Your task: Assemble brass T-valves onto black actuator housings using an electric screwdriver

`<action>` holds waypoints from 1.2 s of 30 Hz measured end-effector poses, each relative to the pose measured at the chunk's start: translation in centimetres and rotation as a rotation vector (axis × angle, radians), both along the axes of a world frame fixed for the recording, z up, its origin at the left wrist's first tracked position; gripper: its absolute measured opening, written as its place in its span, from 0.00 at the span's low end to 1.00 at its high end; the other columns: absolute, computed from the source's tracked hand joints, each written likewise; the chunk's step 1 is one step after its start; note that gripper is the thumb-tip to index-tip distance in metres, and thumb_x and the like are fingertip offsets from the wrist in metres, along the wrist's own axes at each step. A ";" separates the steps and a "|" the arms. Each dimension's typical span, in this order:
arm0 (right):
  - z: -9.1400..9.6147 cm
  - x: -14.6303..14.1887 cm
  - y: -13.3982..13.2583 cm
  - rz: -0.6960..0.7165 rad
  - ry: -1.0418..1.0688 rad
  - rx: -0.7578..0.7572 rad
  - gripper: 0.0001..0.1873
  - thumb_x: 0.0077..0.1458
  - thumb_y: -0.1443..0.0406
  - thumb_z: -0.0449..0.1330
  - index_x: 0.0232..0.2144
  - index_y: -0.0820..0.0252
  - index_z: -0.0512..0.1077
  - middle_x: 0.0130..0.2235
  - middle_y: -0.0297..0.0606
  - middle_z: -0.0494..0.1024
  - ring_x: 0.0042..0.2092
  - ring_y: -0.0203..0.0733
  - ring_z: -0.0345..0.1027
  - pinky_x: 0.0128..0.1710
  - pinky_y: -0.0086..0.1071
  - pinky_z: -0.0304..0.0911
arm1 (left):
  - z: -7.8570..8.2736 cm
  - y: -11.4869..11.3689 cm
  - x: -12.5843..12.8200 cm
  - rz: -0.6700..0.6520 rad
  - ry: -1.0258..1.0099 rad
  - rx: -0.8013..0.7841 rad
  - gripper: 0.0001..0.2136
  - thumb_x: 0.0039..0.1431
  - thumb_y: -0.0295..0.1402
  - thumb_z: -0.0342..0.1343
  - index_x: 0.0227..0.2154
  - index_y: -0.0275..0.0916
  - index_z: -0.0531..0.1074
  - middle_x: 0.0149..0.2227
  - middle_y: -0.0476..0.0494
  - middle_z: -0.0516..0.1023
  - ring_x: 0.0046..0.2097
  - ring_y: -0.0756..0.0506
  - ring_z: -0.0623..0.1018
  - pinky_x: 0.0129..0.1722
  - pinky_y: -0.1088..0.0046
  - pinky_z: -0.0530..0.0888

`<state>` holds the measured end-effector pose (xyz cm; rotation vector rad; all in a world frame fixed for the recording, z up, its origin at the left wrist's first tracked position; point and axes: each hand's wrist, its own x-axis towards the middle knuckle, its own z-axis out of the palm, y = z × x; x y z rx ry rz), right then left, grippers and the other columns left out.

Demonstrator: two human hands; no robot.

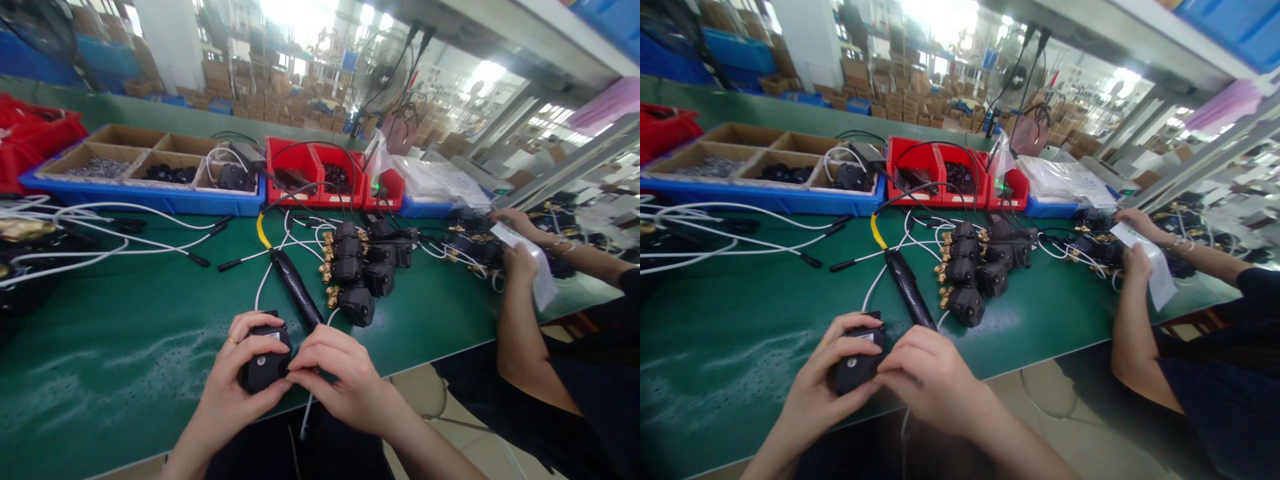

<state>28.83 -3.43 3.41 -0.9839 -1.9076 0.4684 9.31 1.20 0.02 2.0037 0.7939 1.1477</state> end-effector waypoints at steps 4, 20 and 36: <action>-0.1 -0.1 0.0 0.016 -0.035 0.022 0.04 0.65 0.70 0.62 0.36 0.65 0.76 0.34 0.41 0.80 0.37 0.38 0.71 0.39 0.30 0.69 | 0.0 0.0 0.0 0.005 -0.004 -0.001 0.09 0.58 0.33 0.64 0.41 0.50 0.76 0.50 0.47 0.76 0.53 0.43 0.76 0.53 0.66 0.73; 0.9 0.5 0.3 -0.156 0.010 -0.018 0.09 0.68 0.64 0.61 0.34 0.61 0.74 0.31 0.37 0.77 0.34 0.36 0.72 0.35 0.28 0.70 | -0.4 0.0 -0.1 -0.023 0.014 0.011 0.11 0.59 0.33 0.64 0.44 0.51 0.73 0.52 0.50 0.74 0.56 0.47 0.73 0.56 0.72 0.69; 0.1 -1.4 10.5 -0.427 -0.526 -0.729 0.15 0.51 0.72 0.66 0.42 0.73 0.73 0.47 0.63 0.78 0.48 0.63 0.76 0.50 0.53 0.71 | -2.3 1.2 0.5 0.094 0.051 -0.200 0.08 0.60 0.41 0.62 0.40 0.47 0.74 0.52 0.42 0.74 0.54 0.39 0.76 0.54 0.58 0.72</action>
